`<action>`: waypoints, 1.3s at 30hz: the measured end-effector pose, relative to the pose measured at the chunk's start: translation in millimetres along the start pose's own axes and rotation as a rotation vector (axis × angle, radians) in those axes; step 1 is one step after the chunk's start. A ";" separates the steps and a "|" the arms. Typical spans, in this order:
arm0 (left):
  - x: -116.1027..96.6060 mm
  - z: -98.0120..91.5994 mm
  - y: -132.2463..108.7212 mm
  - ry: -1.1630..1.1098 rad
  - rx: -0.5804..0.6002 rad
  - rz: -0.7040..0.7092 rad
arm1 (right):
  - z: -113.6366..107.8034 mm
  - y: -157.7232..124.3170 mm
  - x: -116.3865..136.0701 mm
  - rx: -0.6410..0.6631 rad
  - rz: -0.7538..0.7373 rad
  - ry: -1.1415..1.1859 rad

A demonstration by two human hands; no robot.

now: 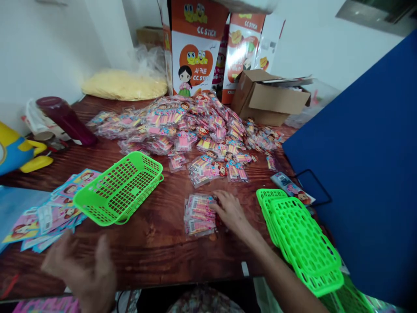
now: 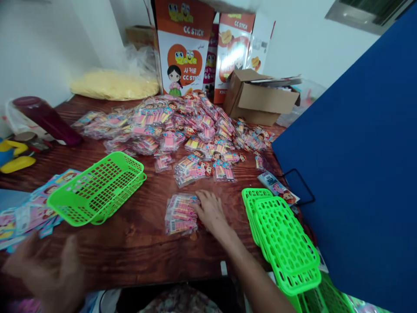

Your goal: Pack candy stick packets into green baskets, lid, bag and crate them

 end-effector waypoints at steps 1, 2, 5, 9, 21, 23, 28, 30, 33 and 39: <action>-2.2 9.3 -15.4 0.087 0.040 0.158 | -6.7 5.3 -4.1 0.025 -0.077 0.028; -4.6 23.2 -29.1 0.148 0.166 0.301 | -10.6 10.7 -6.7 0.056 -0.143 0.041; -11.4 73.4 -51.5 0.218 0.556 0.442 | -7.6 25.4 -7.7 0.148 -0.212 0.001; -25.7 122.8 -37.9 0.371 0.713 0.376 | 1.8 38.1 -12.3 0.097 -0.160 0.127; -35.6 152.6 -14.5 0.600 0.783 0.331 | -4.4 46.3 -62.7 0.002 -0.046 0.729; -34.2 154.5 -11.8 0.576 0.781 0.321 | -6.3 48.8 -66.7 0.066 -0.003 0.724; -31.9 157.4 -6.5 0.528 0.768 0.308 | -22.5 37.6 -75.9 0.139 0.075 0.618; -33.4 155.4 -6.2 0.521 0.763 0.318 | -29.3 23.8 -70.9 0.084 0.037 0.660; -38.6 148.2 -10.5 0.522 0.751 0.351 | -24.3 0.1 -44.9 0.154 -0.063 0.741; -33.0 121.4 -42.8 0.402 0.804 0.433 | 11.6 -33.3 15.7 0.147 -0.212 0.165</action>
Point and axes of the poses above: each hand's wrist, its own y-axis towards the middle knuckle, its own z-axis out of the palm, x = y × z, the point moved 2 cm from there along y, towards the middle knuckle, and after that the axes turned 14 degrees about x, right-handed, at the moved point
